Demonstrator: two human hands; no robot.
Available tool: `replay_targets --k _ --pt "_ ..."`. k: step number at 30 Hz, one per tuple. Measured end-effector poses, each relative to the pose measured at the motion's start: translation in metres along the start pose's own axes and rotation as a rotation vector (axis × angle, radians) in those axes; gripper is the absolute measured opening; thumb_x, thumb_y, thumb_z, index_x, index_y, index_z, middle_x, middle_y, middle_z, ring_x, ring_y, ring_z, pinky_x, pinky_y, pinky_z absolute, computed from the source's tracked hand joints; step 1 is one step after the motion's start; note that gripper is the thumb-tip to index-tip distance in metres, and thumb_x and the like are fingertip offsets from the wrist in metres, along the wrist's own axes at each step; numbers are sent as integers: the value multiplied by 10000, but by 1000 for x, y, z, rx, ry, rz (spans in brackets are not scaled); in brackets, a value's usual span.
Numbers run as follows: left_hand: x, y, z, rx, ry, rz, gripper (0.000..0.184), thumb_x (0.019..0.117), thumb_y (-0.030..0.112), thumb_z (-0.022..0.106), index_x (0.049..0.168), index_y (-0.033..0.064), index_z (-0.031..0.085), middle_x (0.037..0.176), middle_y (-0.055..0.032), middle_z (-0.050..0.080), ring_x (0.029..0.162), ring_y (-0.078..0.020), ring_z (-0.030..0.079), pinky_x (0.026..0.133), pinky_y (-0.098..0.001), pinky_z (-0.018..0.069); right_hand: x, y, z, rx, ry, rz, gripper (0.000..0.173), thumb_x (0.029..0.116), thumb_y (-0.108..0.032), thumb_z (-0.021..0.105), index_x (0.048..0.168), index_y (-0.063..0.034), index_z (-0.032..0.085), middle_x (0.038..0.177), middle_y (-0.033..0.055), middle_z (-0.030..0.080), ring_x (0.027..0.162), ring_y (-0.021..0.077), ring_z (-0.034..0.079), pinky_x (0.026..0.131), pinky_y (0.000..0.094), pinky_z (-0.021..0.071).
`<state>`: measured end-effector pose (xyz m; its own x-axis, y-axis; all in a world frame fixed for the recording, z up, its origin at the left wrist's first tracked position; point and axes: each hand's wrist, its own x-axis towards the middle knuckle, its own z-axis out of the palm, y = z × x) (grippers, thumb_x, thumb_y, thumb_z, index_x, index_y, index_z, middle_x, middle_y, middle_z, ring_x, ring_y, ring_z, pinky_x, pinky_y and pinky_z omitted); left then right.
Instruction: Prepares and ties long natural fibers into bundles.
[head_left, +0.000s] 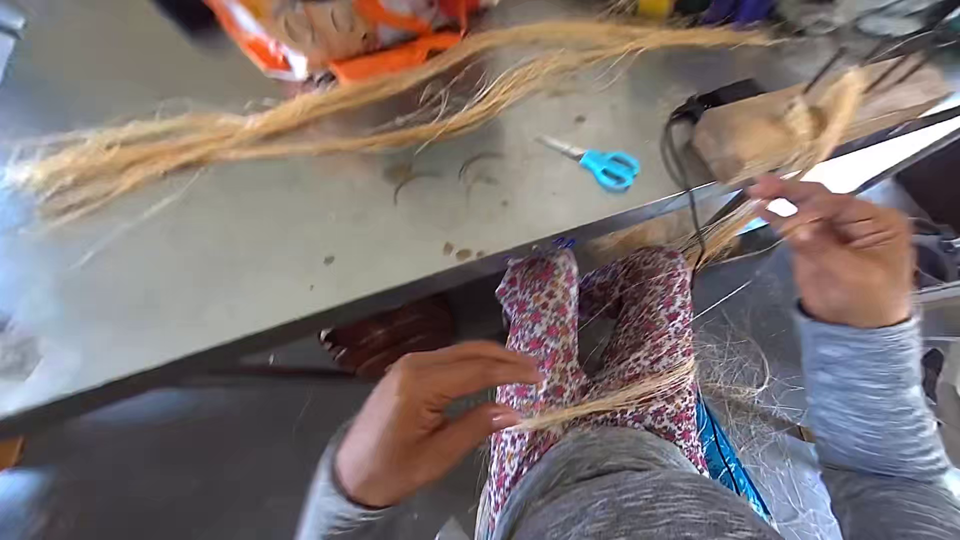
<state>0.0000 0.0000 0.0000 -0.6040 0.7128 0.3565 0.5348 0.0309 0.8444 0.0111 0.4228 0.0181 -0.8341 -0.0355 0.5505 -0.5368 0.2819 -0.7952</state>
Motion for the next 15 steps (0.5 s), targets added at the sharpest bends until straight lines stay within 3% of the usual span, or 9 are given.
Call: replay_targets --k 4,6,9,13,15 --pt "102 18 53 -41 259 156 255 994 136 613 1154 -23 732 1208 -93 727 1139 -132 689 986 -314 580 9 -24 47 181 -7 -57 127 949 -316 720 948 -202 778 1342 26 680 1298 213 605 1075 390 525" --pt "137 17 68 -135 217 131 275 1000 104 590 1199 -49 704 1211 -109 721 1106 -104 689 969 -293 570 14 -28 57 235 23 -73 108 940 -286 732 946 -191 781 1308 39 697 1295 224 607 1076 397 523" --pt "171 9 74 -340 98 98 252 1018 80 549 1175 -51 695 1065 -61 745 969 -42 694 889 -252 576 29 -29 61 246 74 -107 92 943 -242 736 960 -171 791 1283 37 707 1276 200 618 1050 363 538" --pt "192 14 61 -665 45 -73 223 1038 33 468 1100 -32 672 865 -44 749 813 -124 741 826 -315 628 55 -21 59 149 144 -183 63 946 -163 721 928 -125 768 1228 48 727 1263 201 629 1091 380 510" --pt "201 23 50 -744 55 -208 199 1038 -4 458 1077 -18 653 805 -42 732 742 -121 732 762 -286 630 66 -18 60 98 186 -208 43 932 -125 722 920 -128 763 1189 36 738 1233 188 646 1054 359 536"
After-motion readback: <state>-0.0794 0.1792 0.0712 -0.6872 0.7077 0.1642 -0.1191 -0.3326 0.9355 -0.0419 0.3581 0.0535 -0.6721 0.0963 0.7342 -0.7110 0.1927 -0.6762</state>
